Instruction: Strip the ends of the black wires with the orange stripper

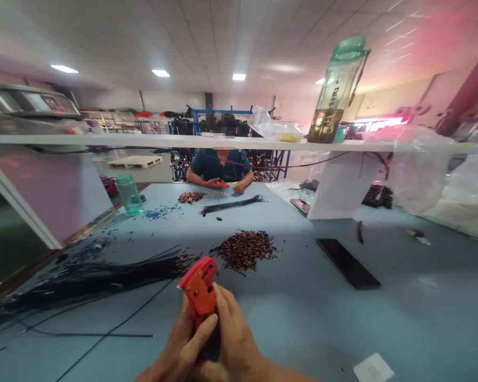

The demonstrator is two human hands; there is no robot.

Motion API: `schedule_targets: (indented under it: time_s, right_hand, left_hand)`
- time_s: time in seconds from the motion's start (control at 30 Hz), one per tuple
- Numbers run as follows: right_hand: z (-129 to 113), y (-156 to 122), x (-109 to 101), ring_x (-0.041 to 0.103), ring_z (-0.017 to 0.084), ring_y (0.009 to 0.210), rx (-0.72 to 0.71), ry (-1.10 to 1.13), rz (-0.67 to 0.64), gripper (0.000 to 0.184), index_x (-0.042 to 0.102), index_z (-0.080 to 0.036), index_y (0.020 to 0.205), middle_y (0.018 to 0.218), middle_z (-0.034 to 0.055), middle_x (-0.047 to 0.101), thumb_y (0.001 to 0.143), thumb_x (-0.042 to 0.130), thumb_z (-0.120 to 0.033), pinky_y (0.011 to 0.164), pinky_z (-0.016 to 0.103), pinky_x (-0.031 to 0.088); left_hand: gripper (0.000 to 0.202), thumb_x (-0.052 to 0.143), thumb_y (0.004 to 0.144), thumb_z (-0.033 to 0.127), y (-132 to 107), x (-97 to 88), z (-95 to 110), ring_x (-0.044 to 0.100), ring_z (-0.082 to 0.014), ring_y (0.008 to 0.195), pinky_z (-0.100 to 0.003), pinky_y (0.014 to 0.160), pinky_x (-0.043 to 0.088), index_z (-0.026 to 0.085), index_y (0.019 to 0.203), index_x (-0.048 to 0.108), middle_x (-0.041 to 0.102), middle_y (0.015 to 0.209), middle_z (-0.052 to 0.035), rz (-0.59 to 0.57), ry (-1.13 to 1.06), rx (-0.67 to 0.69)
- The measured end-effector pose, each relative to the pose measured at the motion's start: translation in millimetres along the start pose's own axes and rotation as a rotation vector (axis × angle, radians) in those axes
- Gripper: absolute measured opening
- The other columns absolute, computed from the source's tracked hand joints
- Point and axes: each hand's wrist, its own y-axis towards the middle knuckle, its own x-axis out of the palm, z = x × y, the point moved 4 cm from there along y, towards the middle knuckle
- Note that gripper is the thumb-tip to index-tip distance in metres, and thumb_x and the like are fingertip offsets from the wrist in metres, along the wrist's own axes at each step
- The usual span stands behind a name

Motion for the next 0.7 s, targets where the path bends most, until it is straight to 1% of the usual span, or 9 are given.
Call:
schedule_targets:
  time_s: [0.1,0.17,0.23,0.27,0.33,0.4,0.47,0.57,0.7]
  right_hand:
    - [-3,2,-4,0.057,0.031,0.105,0.127,0.174,0.015,0.093,0.026,-0.025,0.142,0.122,0.0104,0.054,0.059,0.068,-0.025,0.090,0.045,0.049]
    - [-6,4,-11,0.060,0.027,0.097,0.153,0.262,0.000,0.082,0.034,-0.022,0.136,0.114,0.0080,0.057,0.060,0.064,-0.021,0.085,0.039,0.051]
    - [-2,6,-20,0.060,0.025,0.093,0.295,0.459,0.018,0.074,0.043,-0.021,0.128,0.107,0.0056,0.060,0.058,0.065,-0.017,0.084,0.038,0.050]
    - [3,6,-25,0.061,0.024,0.088,0.410,0.558,0.080,0.072,0.046,-0.022,0.125,0.100,0.0035,0.061,0.057,0.066,-0.016,0.079,0.036,0.051]
    - [14,4,-33,0.060,0.022,0.082,0.619,0.801,0.228,0.063,0.054,-0.024,0.113,0.096,0.0016,0.061,0.053,0.071,-0.017,0.072,0.032,0.051]
    - [19,4,-37,0.061,0.021,0.082,0.687,0.895,0.279,0.051,0.056,-0.026,0.108,0.098,0.0014,0.061,0.058,0.066,-0.022,0.068,0.032,0.052]
    - [22,3,-39,0.063,0.023,0.083,0.721,0.947,0.287,0.045,0.059,-0.025,0.103,0.098,0.0026,0.063,0.058,0.060,-0.022,0.069,0.035,0.053]
    - [22,1,-38,0.064,0.025,0.084,0.753,0.995,0.282,0.049,0.064,-0.024,0.099,0.096,0.0029,0.067,0.051,0.057,-0.015,0.074,0.038,0.053]
    - [20,-1,-36,0.065,0.024,0.083,0.763,1.000,0.276,0.057,0.064,-0.025,0.104,0.094,0.0010,0.069,0.049,0.059,-0.011,0.076,0.036,0.052]
  left_hand:
    - [0.053,0.067,0.077,0.036,-1,11.6,9,0.041,-0.0347,0.129,-0.045,0.114,0.022,0.019,0.126,0.057,0.055,0.131,-0.0129,-0.211,0.179,0.012]
    - [0.059,0.065,0.078,0.034,1,16.0,24,0.040,-0.0330,0.130,-0.046,0.111,0.028,0.020,0.133,0.049,0.054,0.132,-0.0129,-0.352,0.289,0.107]
    - [0.057,0.061,0.079,0.034,10,11.9,41,0.048,-0.0299,0.122,-0.043,0.104,0.038,0.020,0.133,0.048,0.055,0.130,-0.0120,-0.435,0.443,0.224]
    - [0.053,0.059,0.080,0.033,18,4.5,50,0.050,-0.0283,0.118,-0.041,0.103,0.039,0.018,0.130,0.051,0.056,0.127,-0.0119,-0.408,0.581,0.309]
    - [0.033,0.054,0.080,0.027,39,-20.5,63,0.058,-0.0241,0.104,-0.035,0.094,0.045,0.018,0.111,0.064,0.065,0.112,-0.0092,-0.256,0.918,0.399]
    - [0.027,0.046,0.081,0.017,59,-52.1,68,0.062,-0.0216,0.089,-0.034,0.087,0.047,0.018,0.096,0.068,0.069,0.094,-0.0076,-0.141,1.028,0.352]
    - [0.026,0.047,0.078,0.015,71,-80.4,68,0.062,-0.0217,0.085,-0.033,0.083,0.047,0.017,0.090,0.070,0.070,0.090,-0.0073,-0.089,1.112,0.311]
    - [0.025,0.048,0.075,0.013,74,-107.1,66,0.062,-0.0201,0.078,-0.030,0.078,0.047,0.017,0.084,0.071,0.070,0.085,-0.0062,-0.106,1.199,0.265]
    - [0.021,0.051,0.077,0.015,57,-115.7,70,0.061,-0.0176,0.076,-0.027,0.074,0.045,0.017,0.082,0.071,0.069,0.084,-0.0048,-0.253,1.247,0.224]
